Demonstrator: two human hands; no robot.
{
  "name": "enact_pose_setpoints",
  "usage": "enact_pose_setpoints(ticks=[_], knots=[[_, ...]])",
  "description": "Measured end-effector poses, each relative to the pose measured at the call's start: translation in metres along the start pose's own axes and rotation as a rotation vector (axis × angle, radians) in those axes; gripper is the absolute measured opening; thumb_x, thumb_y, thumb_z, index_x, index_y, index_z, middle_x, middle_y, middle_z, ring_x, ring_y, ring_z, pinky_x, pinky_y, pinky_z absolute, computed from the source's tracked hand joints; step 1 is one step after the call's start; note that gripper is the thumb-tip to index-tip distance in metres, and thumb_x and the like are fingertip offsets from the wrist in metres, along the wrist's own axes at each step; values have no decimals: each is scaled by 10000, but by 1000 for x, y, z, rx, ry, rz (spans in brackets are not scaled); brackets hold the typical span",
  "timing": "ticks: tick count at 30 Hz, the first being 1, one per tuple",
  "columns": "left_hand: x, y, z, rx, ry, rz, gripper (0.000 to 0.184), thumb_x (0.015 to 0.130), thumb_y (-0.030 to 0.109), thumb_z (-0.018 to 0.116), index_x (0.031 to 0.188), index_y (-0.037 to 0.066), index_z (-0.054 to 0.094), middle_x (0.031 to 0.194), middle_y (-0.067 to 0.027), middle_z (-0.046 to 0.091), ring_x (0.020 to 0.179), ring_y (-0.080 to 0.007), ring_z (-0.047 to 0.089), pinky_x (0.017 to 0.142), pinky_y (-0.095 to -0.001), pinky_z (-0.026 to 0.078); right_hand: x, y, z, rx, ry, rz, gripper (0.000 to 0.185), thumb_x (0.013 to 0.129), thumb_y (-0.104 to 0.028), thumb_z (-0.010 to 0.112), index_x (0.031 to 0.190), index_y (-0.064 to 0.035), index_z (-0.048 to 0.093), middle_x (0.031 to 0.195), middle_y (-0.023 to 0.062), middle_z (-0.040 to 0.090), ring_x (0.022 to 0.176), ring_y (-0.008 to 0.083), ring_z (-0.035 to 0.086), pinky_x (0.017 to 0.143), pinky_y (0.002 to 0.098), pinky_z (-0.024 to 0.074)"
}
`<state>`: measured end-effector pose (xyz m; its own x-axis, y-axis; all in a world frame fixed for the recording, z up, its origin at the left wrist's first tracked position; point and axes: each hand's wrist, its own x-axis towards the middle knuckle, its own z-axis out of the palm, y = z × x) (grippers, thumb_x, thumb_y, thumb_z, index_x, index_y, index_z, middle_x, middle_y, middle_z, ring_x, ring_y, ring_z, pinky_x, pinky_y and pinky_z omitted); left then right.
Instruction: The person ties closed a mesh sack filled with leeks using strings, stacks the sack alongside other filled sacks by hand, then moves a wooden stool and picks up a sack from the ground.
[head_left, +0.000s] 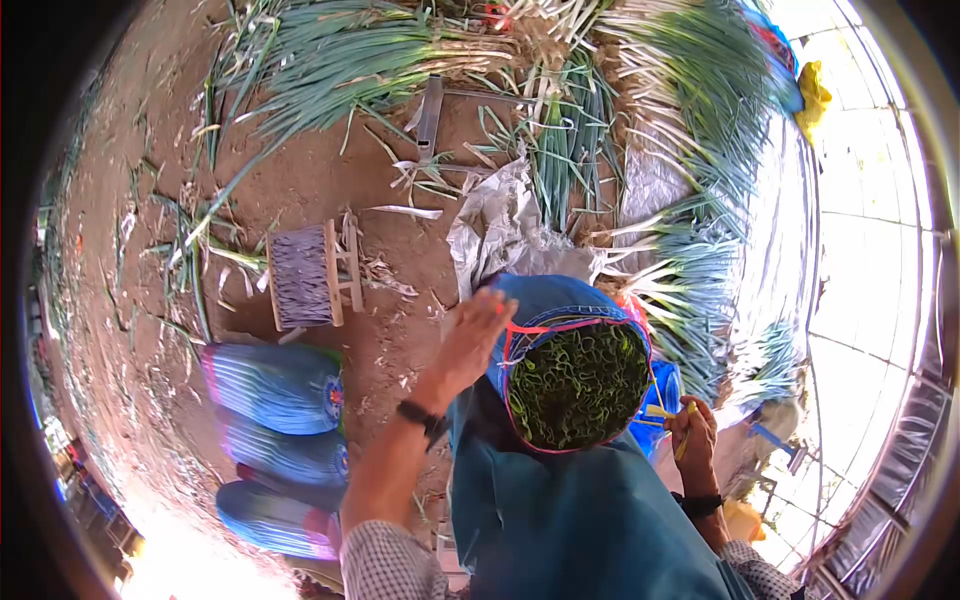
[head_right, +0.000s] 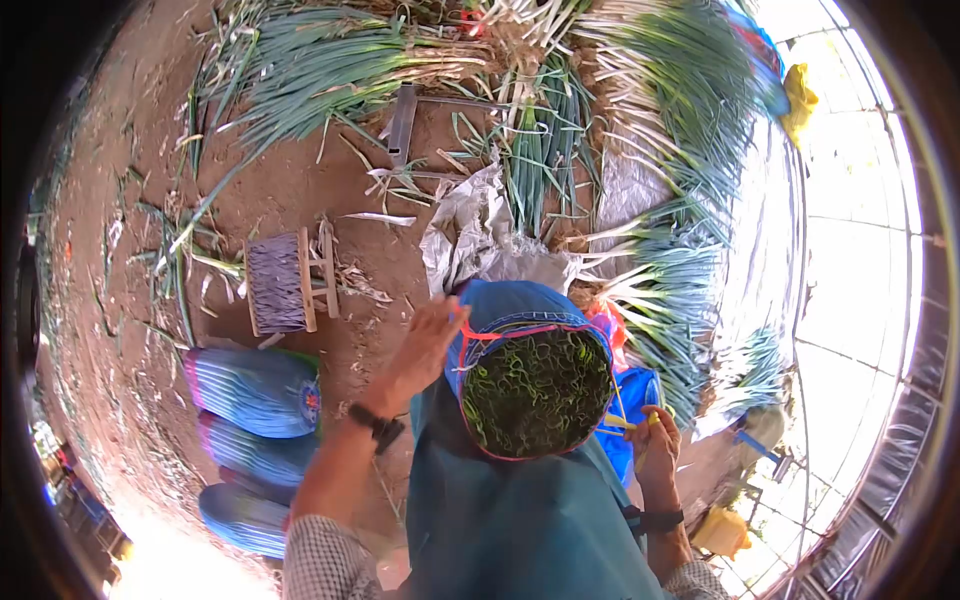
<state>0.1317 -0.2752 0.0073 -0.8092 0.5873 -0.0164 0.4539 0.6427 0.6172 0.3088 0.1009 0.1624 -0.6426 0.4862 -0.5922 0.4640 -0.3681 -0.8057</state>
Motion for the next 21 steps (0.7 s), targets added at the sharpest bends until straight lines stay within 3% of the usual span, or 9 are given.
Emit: enact_pose_setpoints(ticks=[2,5,6,9,12,15,18,21], knots=[[14,-19,39,-41,-44,184,491,866,82,542,1356,104,528,1311,-189,562,1293,-366,464,1094,-516,317,0,-1,4,-9,8,-4,197,1014,-131,476,1088,17,582,614,-12,446,487,95,425,591,333,517],[34,-27,28,-101,-609,-5,326,844,133,581,1158,95,658,1124,-166,675,1166,-354,570,1046,-519,346,-1,1,3,-20,22,-15,213,1011,-138,473,1093,28,578,607,-5,449,475,104,418,597,340,514],[21,-29,29,-68,-526,16,156,845,182,605,921,82,699,907,-139,708,1007,-339,636,957,-478,409,0,1,2,-17,9,-14,215,1010,-137,472,1095,29,578,608,-3,452,474,105,417,599,339,512],[-24,-29,10,-248,-491,-151,167,881,195,584,844,62,678,796,-131,682,845,-298,668,804,-419,485,4,3,2,-12,7,-29,227,1002,-122,454,1111,36,574,622,7,467,473,114,416,597,342,501],[-71,-33,-29,-968,-322,-355,181,902,187,570,856,37,663,713,-122,652,716,-260,667,665,-415,509,7,1,-4,14,20,-48,236,1002,-116,438,1117,40,573,633,16,478,468,120,411,587,354,498],[-120,-28,-9,-1508,-318,-878,185,909,176,568,897,16,662,701,-120,644,652,-247,647,615,-413,504,13,0,-11,13,16,-13,230,1006,-110,428,1106,39,574,634,19,477,466,120,409,578,352,498],[-143,17,57,-749,-173,-726,200,932,189,568,931,9,655,738,-126,659,695,-241,659,640,-387,506,19,-4,-15,-9,-15,43,223,1014,-116,426,1088,33,576,614,13,473,443,110,397,553,317,500],[-129,75,99,-737,74,-877,210,946,200,555,958,12,648,784,-150,675,727,-254,666,660,-378,509,25,-7,-21,-43,-56,88,216,1016,-137,452,1083,22,580,613,1,499,445,92,437,514,274,503]])
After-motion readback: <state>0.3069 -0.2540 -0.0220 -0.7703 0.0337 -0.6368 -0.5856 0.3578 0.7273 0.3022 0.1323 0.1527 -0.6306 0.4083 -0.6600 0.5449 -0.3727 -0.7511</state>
